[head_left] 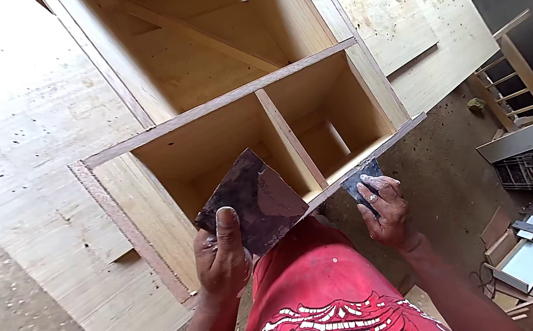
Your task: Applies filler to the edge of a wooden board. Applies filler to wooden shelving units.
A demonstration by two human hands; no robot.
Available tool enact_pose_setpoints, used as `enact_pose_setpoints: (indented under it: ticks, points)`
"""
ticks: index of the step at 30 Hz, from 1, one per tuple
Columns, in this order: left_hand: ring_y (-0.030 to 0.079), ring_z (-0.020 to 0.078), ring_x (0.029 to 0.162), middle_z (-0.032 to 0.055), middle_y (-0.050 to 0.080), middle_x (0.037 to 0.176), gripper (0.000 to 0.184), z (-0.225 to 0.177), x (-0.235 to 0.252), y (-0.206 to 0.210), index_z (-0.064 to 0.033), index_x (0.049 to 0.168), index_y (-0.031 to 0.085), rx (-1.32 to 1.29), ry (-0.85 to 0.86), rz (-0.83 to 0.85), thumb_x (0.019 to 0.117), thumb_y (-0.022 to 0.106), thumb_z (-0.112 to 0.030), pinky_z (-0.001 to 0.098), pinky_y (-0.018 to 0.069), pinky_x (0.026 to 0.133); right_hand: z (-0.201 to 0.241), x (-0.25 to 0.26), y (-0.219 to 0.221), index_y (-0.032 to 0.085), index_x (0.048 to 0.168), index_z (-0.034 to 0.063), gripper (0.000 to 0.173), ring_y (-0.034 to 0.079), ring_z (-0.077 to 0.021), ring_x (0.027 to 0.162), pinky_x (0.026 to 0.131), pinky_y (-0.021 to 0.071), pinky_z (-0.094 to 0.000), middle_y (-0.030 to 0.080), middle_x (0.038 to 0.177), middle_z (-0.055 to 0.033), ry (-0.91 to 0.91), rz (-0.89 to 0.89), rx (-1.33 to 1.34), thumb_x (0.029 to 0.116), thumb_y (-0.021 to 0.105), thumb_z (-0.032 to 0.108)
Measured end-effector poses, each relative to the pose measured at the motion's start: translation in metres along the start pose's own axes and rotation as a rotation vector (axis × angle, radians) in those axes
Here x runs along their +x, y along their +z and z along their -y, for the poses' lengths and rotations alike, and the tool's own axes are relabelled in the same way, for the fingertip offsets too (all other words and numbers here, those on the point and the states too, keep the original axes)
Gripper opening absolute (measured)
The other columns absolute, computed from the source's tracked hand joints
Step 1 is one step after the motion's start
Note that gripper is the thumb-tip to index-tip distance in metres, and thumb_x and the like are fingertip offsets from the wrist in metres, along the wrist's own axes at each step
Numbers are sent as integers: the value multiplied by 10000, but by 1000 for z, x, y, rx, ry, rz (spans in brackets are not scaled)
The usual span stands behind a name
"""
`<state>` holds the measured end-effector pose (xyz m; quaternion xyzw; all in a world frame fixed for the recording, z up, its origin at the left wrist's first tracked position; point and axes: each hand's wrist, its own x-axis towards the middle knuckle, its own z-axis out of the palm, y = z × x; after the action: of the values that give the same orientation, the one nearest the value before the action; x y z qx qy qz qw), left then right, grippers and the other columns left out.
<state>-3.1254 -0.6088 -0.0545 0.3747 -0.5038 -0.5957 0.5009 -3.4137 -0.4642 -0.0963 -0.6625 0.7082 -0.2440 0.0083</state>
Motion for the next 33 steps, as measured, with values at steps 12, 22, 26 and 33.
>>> enact_pose_setpoints:
  ticks: [12,22,26,33]
  points:
    - [707,18,922,-131,736,978,254,-2,-8,-11,-285,1127,661,-17,2,-24,1045,506,-469,234,598,850,-4,27,-38,758,1205,124,364,565,-311,1291,1038,481,-508,671,1318,-98,10,191,-131,965,556,309]
    - [700,1,921,-148,731,980,258,1,-6,-14,-297,1129,663,12,19,-3,1045,501,-479,222,594,847,-3,34,-29,743,1239,114,383,554,-321,1307,1054,470,-514,650,1356,-113,-6,167,-152,962,561,307]
    - [702,14,946,-134,735,1002,257,-1,-5,-14,-279,1151,655,-20,26,4,1056,490,-452,234,593,870,-8,15,-41,780,1136,131,354,613,-302,1220,971,520,-510,713,1227,-79,33,225,-136,958,539,321]
    - [703,5,914,-143,732,973,263,0,-4,-14,-294,1129,661,-8,17,20,1048,492,-478,222,596,840,-1,37,-27,746,1220,103,363,564,-319,1291,1049,473,-507,656,1339,-121,-53,124,-115,958,577,290]
